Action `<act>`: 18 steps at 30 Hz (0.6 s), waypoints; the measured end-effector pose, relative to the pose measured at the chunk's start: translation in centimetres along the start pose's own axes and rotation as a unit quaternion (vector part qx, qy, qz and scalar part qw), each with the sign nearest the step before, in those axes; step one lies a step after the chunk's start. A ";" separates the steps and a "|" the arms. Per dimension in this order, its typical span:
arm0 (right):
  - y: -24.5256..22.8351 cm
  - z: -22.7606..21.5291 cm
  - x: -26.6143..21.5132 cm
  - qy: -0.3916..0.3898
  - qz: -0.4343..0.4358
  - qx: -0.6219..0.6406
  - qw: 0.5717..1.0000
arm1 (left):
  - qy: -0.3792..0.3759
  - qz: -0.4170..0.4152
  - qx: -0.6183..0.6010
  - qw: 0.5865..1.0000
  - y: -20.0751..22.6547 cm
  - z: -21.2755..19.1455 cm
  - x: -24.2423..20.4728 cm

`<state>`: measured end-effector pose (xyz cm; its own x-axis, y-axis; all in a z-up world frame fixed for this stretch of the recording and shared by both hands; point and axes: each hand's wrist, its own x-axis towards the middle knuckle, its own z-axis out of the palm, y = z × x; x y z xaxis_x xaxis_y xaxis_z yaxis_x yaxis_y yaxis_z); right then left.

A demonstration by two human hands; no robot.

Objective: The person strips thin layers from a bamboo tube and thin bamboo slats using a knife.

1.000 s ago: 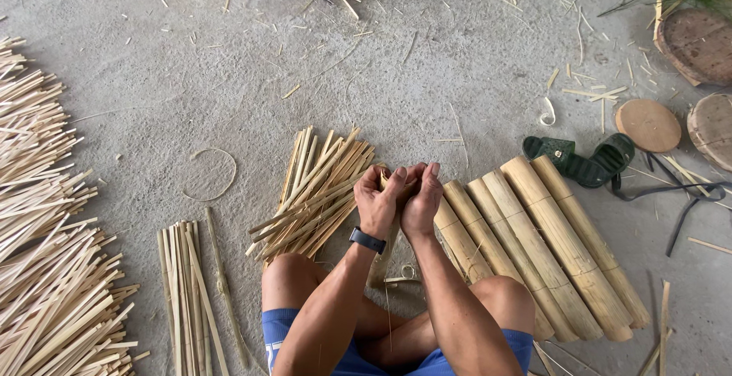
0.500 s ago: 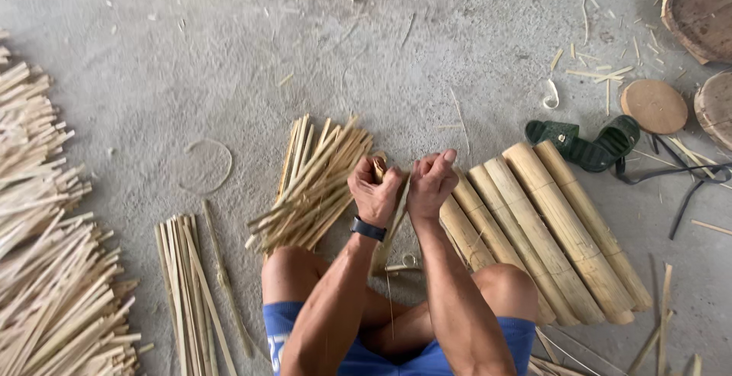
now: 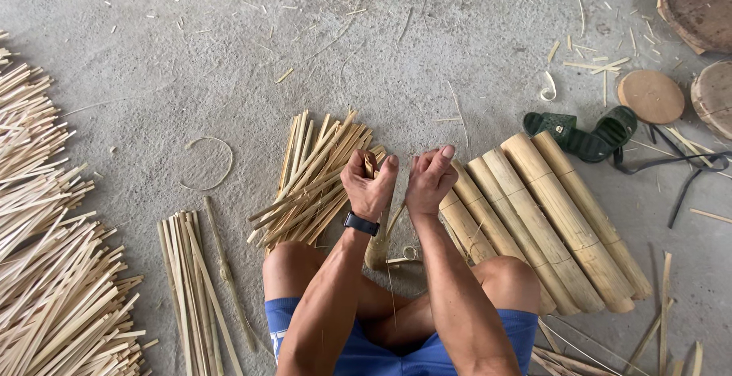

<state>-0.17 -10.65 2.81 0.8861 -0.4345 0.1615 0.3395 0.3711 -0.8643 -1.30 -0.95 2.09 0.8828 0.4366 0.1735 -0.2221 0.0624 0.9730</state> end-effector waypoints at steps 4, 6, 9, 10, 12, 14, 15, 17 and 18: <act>1.5 -4.6 3.3 0.059 -0.120 -0.364 0.922 | 0.086 0.025 0.036 0.995 -1.4 -4.3 1.7; 0.3 -7.6 6.1 0.106 -0.079 -0.219 0.967 | 0.118 0.059 -0.072 0.989 -0.8 -7.0 4.3; -1.0 -9.7 5.2 0.044 -0.055 -0.163 0.984 | 0.094 0.001 -0.006 0.996 -1.5 -4.8 2.7; -0.5 -7.8 4.6 -0.052 -0.084 -0.233 0.967 | 0.063 0.010 -0.043 0.997 -1.6 -1.8 2.3; -1.8 -4.8 3.1 -0.245 -0.140 -0.187 0.941 | 0.017 -0.052 -0.176 0.983 -1.0 1.6 1.0; -3.2 -2.1 3.0 -0.316 -0.003 -0.185 0.931 | 0.011 -0.074 -0.183 0.980 -0.9 3.2 0.7; -4.1 -1.5 3.2 -0.315 -0.004 -0.185 0.931 | 0.005 -0.087 -0.189 0.978 -1.0 3.8 1.0; -5.3 -0.8 3.5 -0.311 -0.052 -0.258 0.913 | 0.028 -0.078 -0.208 0.975 -1.8 4.6 1.5; -5.3 -0.5 3.6 -0.311 -0.053 -0.259 0.913 | 0.051 -0.069 -0.227 0.970 -2.5 4.9 1.8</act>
<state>1.05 -14.64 7.72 0.9193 0.1638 0.3579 0.3821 -0.1539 -0.9112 2.88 -4.70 0.76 0.8766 0.4813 0.0067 -0.2839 0.5057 0.8147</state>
